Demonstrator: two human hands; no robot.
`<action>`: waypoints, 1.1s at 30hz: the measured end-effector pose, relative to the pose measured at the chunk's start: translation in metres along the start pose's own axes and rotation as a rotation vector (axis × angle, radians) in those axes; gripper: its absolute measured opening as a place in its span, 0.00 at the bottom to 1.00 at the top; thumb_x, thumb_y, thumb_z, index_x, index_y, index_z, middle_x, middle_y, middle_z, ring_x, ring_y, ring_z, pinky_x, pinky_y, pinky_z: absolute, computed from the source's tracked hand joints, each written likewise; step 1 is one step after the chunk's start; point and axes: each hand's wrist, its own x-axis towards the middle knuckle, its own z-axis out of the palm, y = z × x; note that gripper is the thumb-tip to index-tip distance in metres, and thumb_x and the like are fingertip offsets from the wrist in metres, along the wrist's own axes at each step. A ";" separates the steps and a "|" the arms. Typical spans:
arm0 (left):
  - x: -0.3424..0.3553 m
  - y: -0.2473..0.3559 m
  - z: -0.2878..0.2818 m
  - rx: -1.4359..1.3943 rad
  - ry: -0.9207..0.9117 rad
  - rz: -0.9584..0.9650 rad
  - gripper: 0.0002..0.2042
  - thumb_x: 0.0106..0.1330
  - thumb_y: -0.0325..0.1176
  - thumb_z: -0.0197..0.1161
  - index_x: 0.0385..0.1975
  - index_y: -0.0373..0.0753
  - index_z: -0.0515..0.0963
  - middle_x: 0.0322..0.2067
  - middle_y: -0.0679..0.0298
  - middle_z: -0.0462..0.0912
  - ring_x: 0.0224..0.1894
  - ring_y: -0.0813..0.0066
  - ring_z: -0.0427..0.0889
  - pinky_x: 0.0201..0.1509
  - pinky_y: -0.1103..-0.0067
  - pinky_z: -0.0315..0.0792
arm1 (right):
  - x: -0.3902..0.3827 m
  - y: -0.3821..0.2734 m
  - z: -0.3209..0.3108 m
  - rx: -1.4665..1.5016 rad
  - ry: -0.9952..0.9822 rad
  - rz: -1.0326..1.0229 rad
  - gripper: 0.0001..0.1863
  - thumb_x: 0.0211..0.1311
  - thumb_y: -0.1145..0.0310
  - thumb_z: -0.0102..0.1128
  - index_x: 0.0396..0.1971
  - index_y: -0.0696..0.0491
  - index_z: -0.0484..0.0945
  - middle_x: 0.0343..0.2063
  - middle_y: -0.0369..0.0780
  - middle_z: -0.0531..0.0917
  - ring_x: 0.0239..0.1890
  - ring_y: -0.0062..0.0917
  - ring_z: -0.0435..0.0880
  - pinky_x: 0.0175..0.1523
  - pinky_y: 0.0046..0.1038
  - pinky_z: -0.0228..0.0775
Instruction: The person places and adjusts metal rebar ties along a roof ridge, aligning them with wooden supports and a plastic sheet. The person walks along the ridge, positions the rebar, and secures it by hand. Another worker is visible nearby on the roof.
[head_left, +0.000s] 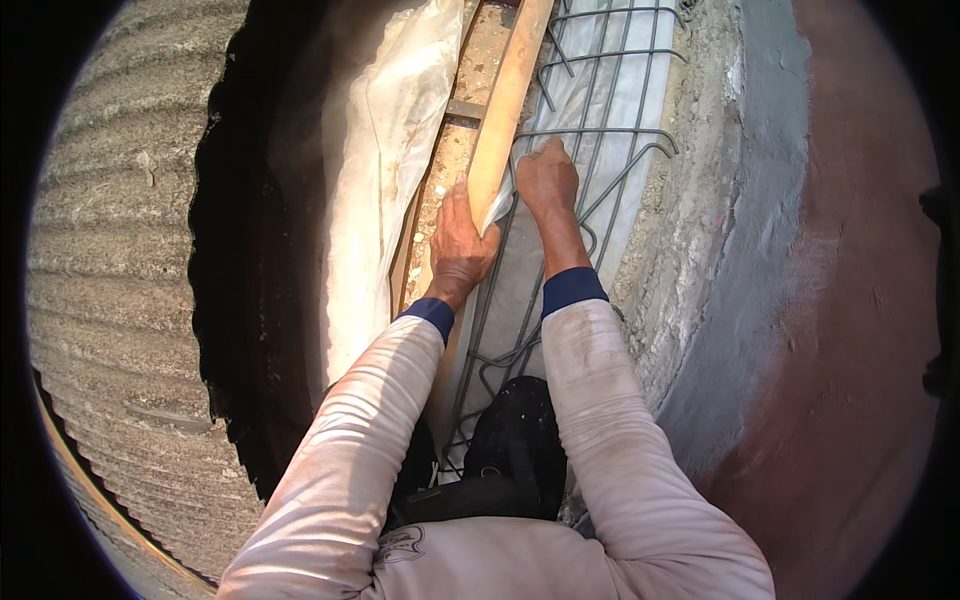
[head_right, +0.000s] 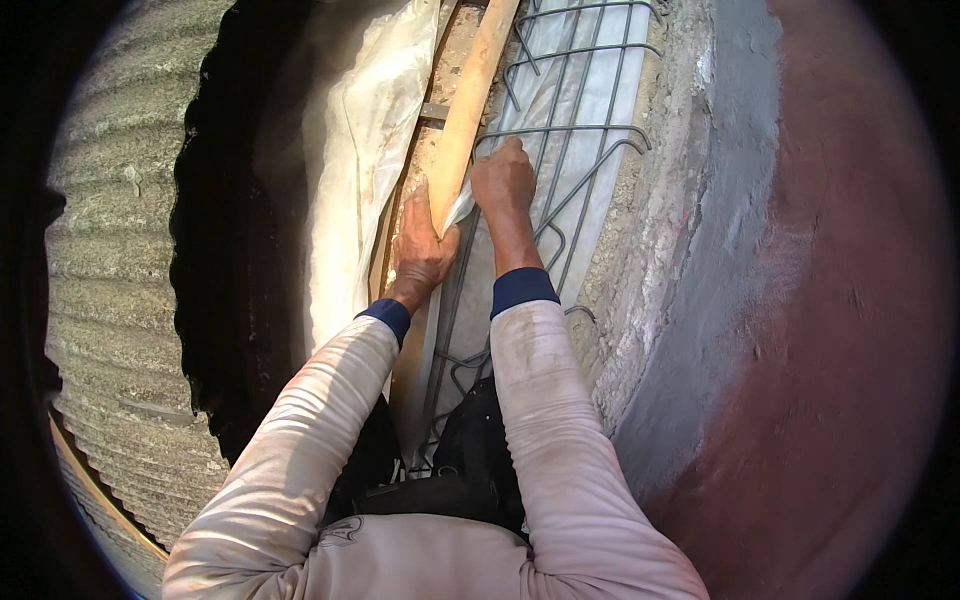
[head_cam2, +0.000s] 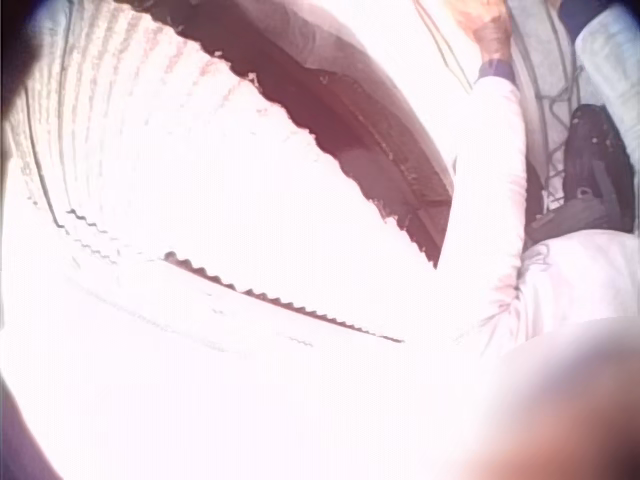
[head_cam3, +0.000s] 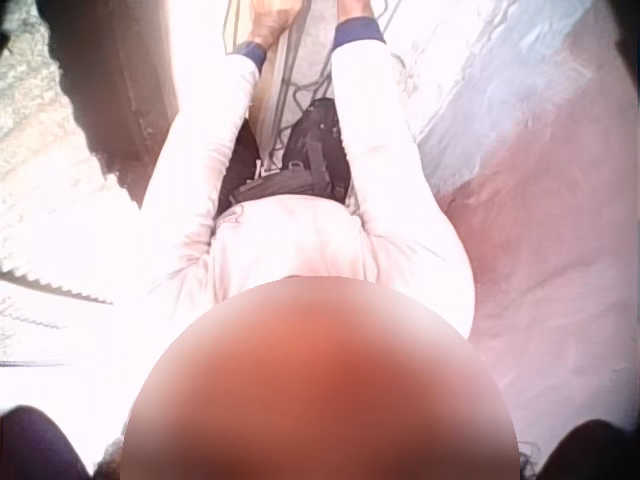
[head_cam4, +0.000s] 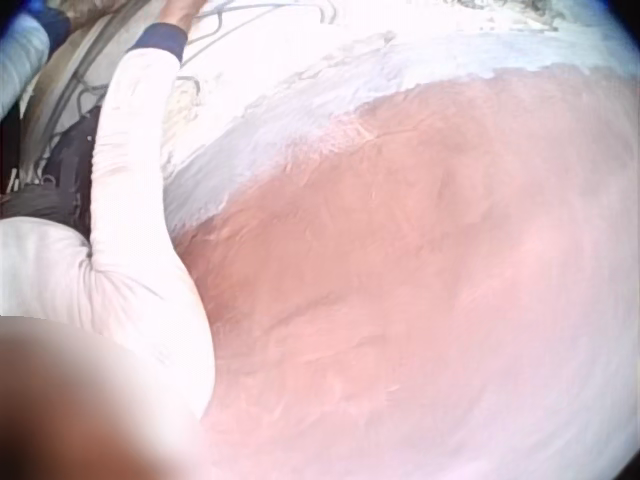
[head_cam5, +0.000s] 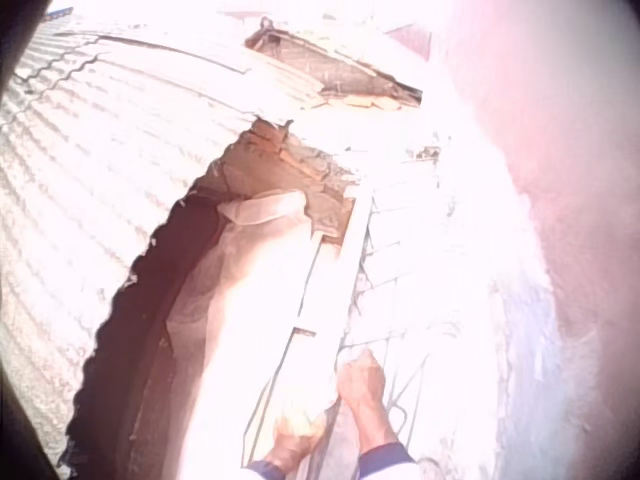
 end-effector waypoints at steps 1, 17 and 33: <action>0.000 -0.001 0.000 -0.020 0.007 0.003 0.45 0.61 0.38 0.67 0.79 0.33 0.56 0.70 0.41 0.68 0.72 0.39 0.69 0.75 0.57 0.67 | 0.002 0.007 0.003 0.160 -0.224 0.111 0.13 0.70 0.65 0.65 0.38 0.62 0.86 0.32 0.45 0.89 0.36 0.35 0.89 0.44 0.33 0.80; -0.003 0.004 -0.002 -0.004 0.107 0.111 0.29 0.68 0.33 0.70 0.70 0.63 0.78 0.69 0.48 0.70 0.67 0.43 0.76 0.66 0.60 0.78 | -0.027 0.077 -0.040 -0.437 -0.831 -0.135 0.21 0.68 0.53 0.62 0.37 0.58 0.90 0.41 0.55 0.90 0.47 0.52 0.90 0.56 0.46 0.80; 0.000 0.003 0.003 0.008 0.061 0.031 0.23 0.73 0.34 0.63 0.69 0.48 0.76 0.70 0.46 0.70 0.69 0.41 0.74 0.71 0.56 0.72 | -0.010 0.010 0.051 1.130 -0.084 0.492 0.06 0.74 0.75 0.63 0.35 0.60 0.84 0.28 0.37 0.84 0.24 0.22 0.78 0.29 0.29 0.71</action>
